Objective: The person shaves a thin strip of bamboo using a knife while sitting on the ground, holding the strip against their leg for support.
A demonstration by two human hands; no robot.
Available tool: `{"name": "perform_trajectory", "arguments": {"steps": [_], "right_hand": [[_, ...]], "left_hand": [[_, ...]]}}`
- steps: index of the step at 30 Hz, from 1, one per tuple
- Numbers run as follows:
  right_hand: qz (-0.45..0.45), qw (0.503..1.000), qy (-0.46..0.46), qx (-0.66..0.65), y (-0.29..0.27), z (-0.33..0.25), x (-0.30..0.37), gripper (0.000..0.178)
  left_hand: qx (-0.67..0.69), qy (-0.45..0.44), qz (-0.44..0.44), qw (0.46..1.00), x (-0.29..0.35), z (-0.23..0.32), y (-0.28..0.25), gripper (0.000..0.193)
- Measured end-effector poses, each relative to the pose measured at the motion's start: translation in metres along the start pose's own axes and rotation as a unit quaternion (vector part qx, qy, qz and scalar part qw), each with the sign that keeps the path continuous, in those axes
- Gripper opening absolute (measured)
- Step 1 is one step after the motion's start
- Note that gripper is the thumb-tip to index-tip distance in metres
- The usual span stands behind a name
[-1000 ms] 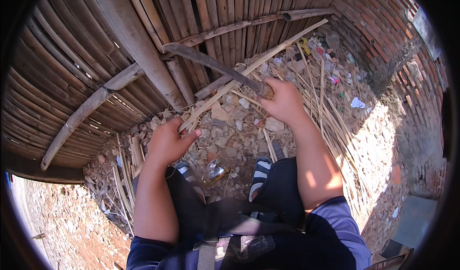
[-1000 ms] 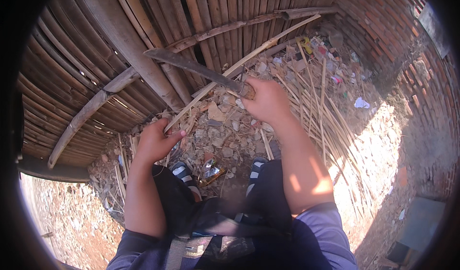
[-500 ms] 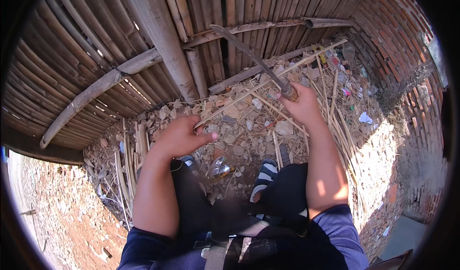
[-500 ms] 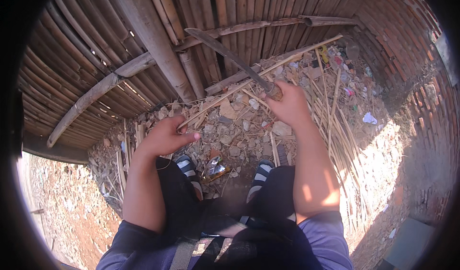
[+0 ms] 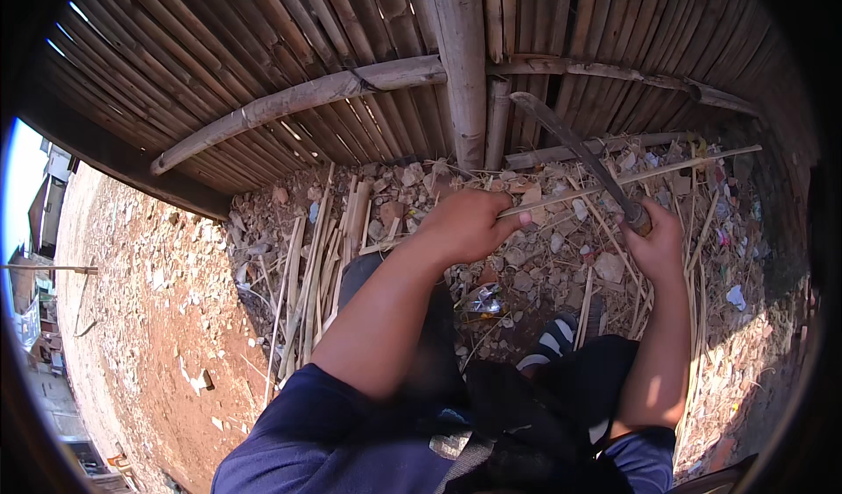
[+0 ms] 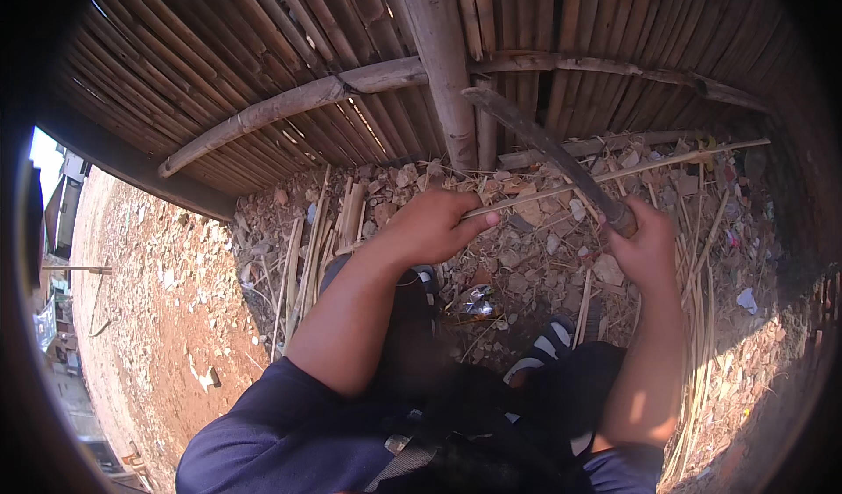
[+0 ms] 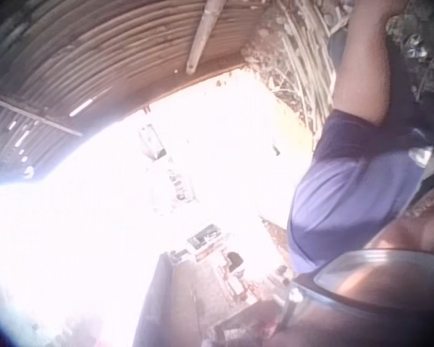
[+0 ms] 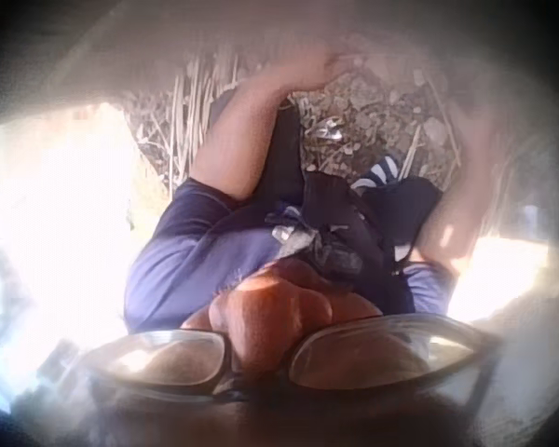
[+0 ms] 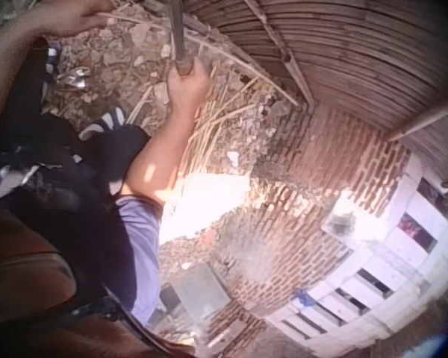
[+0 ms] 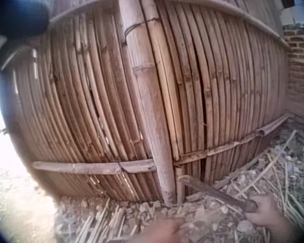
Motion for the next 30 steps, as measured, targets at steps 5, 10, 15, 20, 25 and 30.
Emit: {"name": "perform_trajectory", "arguments": {"steps": [5,10,15,20,25,30], "right_hand": [[-0.004,0.995,-0.087,0.051,0.006,-0.004,-0.005,0.033],[-0.007,0.997,-0.029,0.068,0.003,0.013,-0.005,0.033],[-0.016,0.997,-0.017,0.075,-0.01,0.003,0.0,0.033],[-0.009,0.994,-0.084,0.067,0.002,0.007,-0.003,0.033],[-0.039,0.995,-0.075,0.061,-0.005,0.006,-0.002,0.035],[-0.033,0.997,-0.058,0.048,-0.008,0.01,0.0,0.033]], "left_hand": [[0.021,-0.026,0.018,0.999,0.005,0.001,-0.007,0.046],[0.005,-0.05,0.034,0.998,0.004,0.014,-0.012,0.043],[-0.034,-0.008,0.063,0.997,0.007,0.02,-0.008,0.038],[-0.042,0.014,0.096,0.994,0.007,0.024,-0.008,0.031],[-0.112,-0.019,0.127,0.985,0.007,0.022,-0.004,0.03],[-0.143,-0.075,0.122,0.979,0.008,0.018,-0.005,0.033]]}}
Point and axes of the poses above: each hand's wrist, its own x-axis away from the middle knuckle, its own y-axis out of the palm, z = x × y, the point moved 2 cm from there along -x, towards the middle knuckle, and after that the axes turned 15 degrees about x, right-handed, at the moved point
